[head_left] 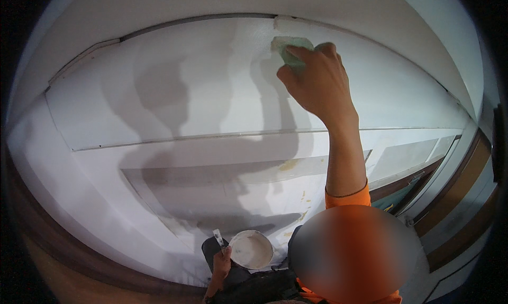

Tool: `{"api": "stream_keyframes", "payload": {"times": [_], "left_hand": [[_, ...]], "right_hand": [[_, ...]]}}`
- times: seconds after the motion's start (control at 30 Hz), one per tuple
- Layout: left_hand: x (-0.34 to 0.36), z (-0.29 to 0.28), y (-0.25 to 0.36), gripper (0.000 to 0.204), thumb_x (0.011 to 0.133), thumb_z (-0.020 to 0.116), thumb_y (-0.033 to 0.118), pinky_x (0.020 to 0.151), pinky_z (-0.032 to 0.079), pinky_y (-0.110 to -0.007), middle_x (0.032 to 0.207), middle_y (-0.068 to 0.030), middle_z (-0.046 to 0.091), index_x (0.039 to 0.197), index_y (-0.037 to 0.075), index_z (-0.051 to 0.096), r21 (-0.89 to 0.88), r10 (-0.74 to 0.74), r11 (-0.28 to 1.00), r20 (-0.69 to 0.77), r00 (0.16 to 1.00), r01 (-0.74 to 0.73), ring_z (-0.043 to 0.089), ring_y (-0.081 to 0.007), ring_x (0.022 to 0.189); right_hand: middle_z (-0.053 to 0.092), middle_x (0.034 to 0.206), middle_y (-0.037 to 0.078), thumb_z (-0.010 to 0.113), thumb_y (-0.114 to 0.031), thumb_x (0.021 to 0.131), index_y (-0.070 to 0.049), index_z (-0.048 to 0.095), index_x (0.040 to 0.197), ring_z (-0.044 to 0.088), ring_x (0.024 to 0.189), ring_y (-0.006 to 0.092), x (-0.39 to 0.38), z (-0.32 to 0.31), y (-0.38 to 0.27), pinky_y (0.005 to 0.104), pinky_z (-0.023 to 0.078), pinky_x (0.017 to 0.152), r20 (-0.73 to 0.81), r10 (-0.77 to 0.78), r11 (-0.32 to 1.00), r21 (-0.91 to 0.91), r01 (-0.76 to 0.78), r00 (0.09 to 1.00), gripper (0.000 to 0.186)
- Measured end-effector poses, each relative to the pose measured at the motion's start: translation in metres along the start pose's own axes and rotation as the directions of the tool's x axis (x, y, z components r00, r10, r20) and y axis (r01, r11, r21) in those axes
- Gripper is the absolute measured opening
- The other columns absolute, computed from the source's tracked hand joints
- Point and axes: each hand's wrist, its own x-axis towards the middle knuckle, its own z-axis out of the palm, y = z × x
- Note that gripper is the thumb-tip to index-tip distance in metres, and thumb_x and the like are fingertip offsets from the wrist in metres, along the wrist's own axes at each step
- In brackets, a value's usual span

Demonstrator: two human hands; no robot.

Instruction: The person applies plaster to a wall joint using a plastic spreader, periodically scooping more plaster from a bowl with a small trowel.

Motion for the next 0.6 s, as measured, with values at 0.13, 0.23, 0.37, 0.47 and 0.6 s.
{"api": "stream_keyframes", "payload": {"times": [0.13, 0.23, 0.37, 0.47, 0.6], "left_hand": [[0.0, -0.002, 0.012, 0.049, 0.102, 0.055, 0.041, 0.071, 0.048, -0.039, 0.079, -0.0165, 0.069, 0.094, -0.005, 0.068, 0.04, -0.047, 0.998, 0.02, 0.999, 0.047, 0.06, -0.0183, 0.075], [-0.001, 0.002, -0.003, 0.048, 0.102, 0.055, 0.041, 0.072, 0.048, -0.039, 0.078, -0.015, 0.068, 0.094, -0.005, 0.068, 0.02, -0.045, 0.999, 0.012, 0.999, 0.044, 0.059, -0.0167, 0.076], [-0.002, 0.001, -0.005, 0.048, 0.102, 0.055, 0.041, 0.072, 0.048, -0.039, 0.078, -0.0143, 0.067, 0.093, -0.005, 0.067, -0.003, -0.02, 1.0, 0.016, 1.0, 0.021, 0.057, -0.0162, 0.076], [-0.002, 0.002, -0.011, 0.047, 0.102, 0.056, 0.041, 0.071, 0.047, -0.039, 0.077, -0.0146, 0.067, 0.092, -0.004, 0.067, -0.021, -0.026, 0.999, 0.017, 1.0, 0.026, 0.057, -0.0165, 0.075], [0.002, 0.003, -0.019, 0.048, 0.101, 0.056, 0.042, 0.071, 0.047, -0.039, 0.076, -0.014, 0.067, 0.092, -0.004, 0.067, -0.04, -0.059, 0.997, -0.002, 0.998, 0.059, 0.057, -0.015, 0.076]], "right_hand": [[0.061, 0.107, 0.027, 0.071, -0.027, 0.079, -0.012, 0.071, 0.119, 0.058, 0.106, 0.0437, -0.017, 0.007, 0.017, 0.0515, 0.055, 0.085, -0.207, 0.0, 0.989, 0.143, 0.031, 0.978, 0.043], [0.059, 0.112, 0.027, 0.072, -0.027, 0.078, -0.013, 0.071, 0.121, 0.056, 0.108, 0.0427, -0.014, 0.026, 0.027, 0.0507, 0.055, 0.084, -0.367, 0.009, 0.992, 0.121, 0.038, 0.93, 0.045], [0.052, 0.12, 0.027, 0.073, -0.027, 0.078, -0.015, 0.07, 0.122, 0.053, 0.11, 0.0419, -0.001, 0.052, 0.028, 0.0496, 0.055, 0.08, -0.471, 0.011, 0.997, 0.073, 0.026, 0.882, 0.046], [0.049, 0.121, 0.028, 0.073, -0.028, 0.078, -0.016, 0.07, 0.122, 0.052, 0.109, 0.0426, 0.003, 0.059, 0.028, 0.0491, 0.056, 0.075, -0.493, 0.004, 1.0, 0.021, 0.007, 0.87, 0.045], [0.053, 0.12, 0.03, 0.07, -0.033, 0.082, -0.013, 0.072, 0.123, 0.054, 0.113, 0.0421, 0.008, 0.062, 0.022, 0.0484, 0.056, 0.079, -0.464, 0.066, 0.997, 0.071, -0.037, 0.883, 0.046]]}}
